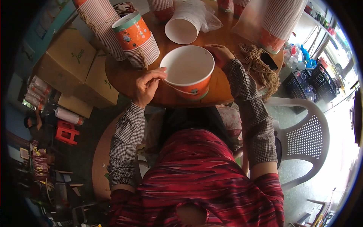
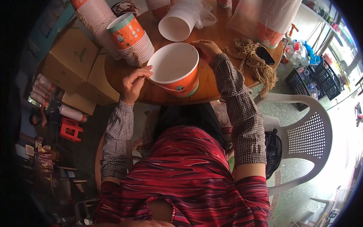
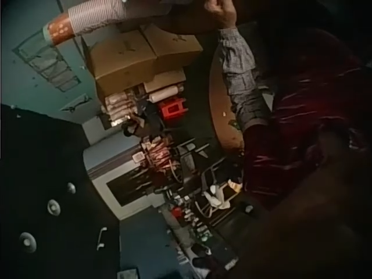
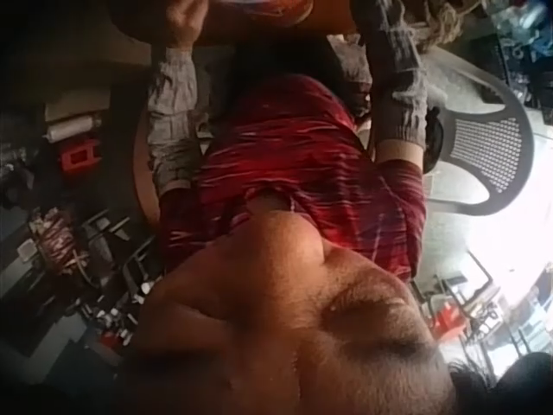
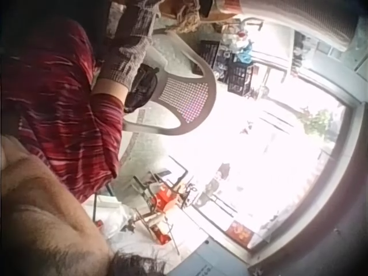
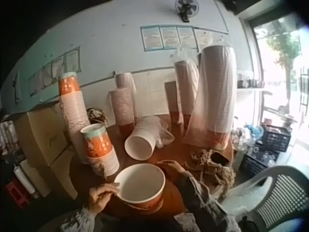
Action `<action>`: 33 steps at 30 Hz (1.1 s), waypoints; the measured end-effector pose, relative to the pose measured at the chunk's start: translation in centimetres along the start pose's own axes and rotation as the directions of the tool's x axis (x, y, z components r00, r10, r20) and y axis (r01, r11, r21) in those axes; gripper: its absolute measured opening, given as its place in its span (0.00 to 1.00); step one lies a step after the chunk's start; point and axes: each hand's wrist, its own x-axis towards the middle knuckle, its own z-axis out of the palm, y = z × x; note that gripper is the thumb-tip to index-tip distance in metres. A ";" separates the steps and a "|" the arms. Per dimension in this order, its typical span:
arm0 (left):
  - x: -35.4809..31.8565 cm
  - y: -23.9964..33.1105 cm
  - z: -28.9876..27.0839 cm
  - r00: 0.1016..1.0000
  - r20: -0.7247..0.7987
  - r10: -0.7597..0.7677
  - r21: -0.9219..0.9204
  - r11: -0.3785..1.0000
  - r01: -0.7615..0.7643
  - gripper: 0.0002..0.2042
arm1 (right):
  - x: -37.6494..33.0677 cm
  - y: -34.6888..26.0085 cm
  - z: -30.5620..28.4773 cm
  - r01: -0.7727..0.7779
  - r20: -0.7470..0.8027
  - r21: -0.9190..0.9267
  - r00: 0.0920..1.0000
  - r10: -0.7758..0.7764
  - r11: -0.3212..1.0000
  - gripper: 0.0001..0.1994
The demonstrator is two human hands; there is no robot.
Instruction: Thread string handles through pre-punched holes in decorated paper buckets and stack the finished products.
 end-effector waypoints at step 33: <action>7.6 6.7 11.5 0.987 0.157 -0.022 0.351 0.936 -0.035 0.16 | -11.4 3.5 1.0 0.176 -0.113 0.032 0.979 -0.172 0.984 0.05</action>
